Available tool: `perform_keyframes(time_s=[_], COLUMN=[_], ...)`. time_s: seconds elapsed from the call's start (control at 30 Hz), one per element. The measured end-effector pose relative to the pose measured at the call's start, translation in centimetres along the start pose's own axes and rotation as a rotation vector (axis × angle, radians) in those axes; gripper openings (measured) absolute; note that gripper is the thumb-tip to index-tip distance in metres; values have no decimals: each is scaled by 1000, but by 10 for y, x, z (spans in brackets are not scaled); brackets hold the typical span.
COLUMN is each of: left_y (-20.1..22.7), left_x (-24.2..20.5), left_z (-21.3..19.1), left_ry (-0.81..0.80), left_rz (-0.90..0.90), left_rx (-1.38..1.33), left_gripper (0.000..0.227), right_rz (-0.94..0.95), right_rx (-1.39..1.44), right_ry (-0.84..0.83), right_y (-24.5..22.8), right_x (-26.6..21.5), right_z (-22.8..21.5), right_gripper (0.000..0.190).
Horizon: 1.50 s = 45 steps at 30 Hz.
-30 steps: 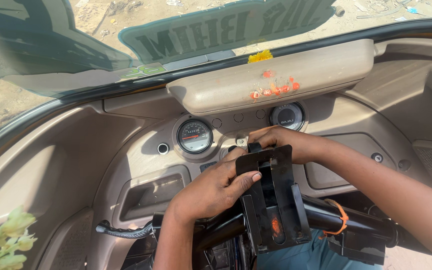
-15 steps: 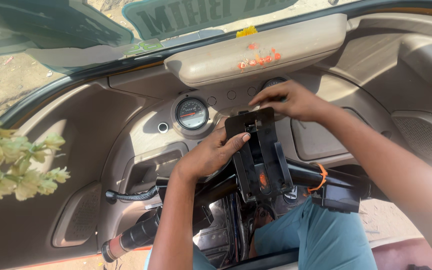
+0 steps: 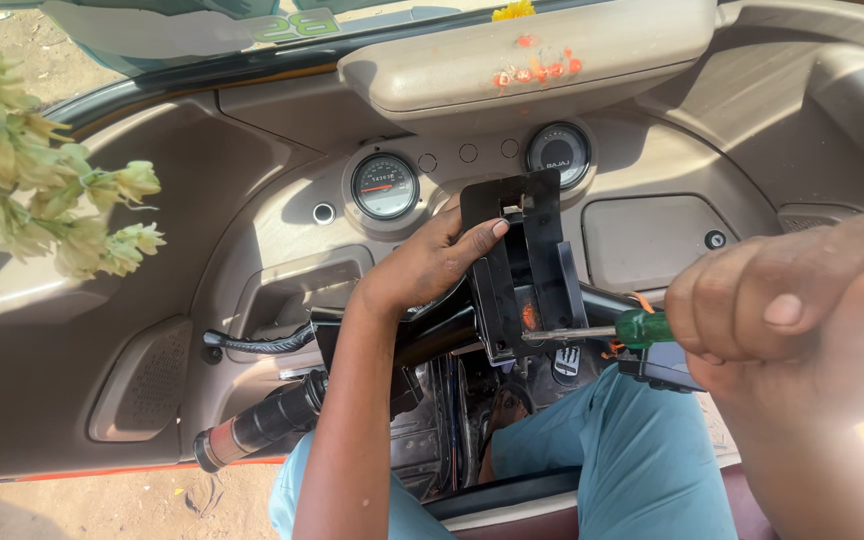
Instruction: The person installs a black plastic phone holder onto the handlebar assembly of an auto-rickshaw using a screwdriver to tighten the mounting screws.
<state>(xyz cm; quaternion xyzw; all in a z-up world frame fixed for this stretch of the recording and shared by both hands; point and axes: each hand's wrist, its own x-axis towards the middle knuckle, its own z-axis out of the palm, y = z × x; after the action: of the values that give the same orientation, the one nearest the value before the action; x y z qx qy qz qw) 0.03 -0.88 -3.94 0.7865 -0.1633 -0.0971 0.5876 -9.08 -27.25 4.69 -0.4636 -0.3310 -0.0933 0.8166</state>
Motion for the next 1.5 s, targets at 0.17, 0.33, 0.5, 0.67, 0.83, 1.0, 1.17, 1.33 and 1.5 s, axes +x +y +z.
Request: perform_keyframes(time_s=[0.17,0.33,0.5,0.67,0.83,1.0,1.17,1.33,1.5], left_y=[1,1,6,7,7,4,0,-10,-20], left_x=[-1,-2,-2,-1,-1,-2,-1,1,6], left_z=[0,0,-2,-2,0,-2,-1,0,3], left_ry=[-29,-27,-17,-16,-11,-11,-13,13,62], left_rz=[-2,0,-16,16,-35,26,39,29,129], left_rx=[-29,-15,4,-2,-7,26,-22,-84,-14], left_gripper=[64,63,64,64,65,67,62,56,49], right_rz=[183,217,223,232,276,339,424,458,497], right_rx=[-142,-84,-76,-167,-140,-335,-153,-391,-133], right_ry=[-27,-55,-79,-117,-94,-3,-207,-553,-627], right_y=[3,15,18,19,22,23,6,1,21], right_x=[-3,-1,0,5,4,2,5,32,35], right_z=[17,13,25,39,47,67,71,52,41], right_gripper=[42,41,38,35,34,32,31,39,40])
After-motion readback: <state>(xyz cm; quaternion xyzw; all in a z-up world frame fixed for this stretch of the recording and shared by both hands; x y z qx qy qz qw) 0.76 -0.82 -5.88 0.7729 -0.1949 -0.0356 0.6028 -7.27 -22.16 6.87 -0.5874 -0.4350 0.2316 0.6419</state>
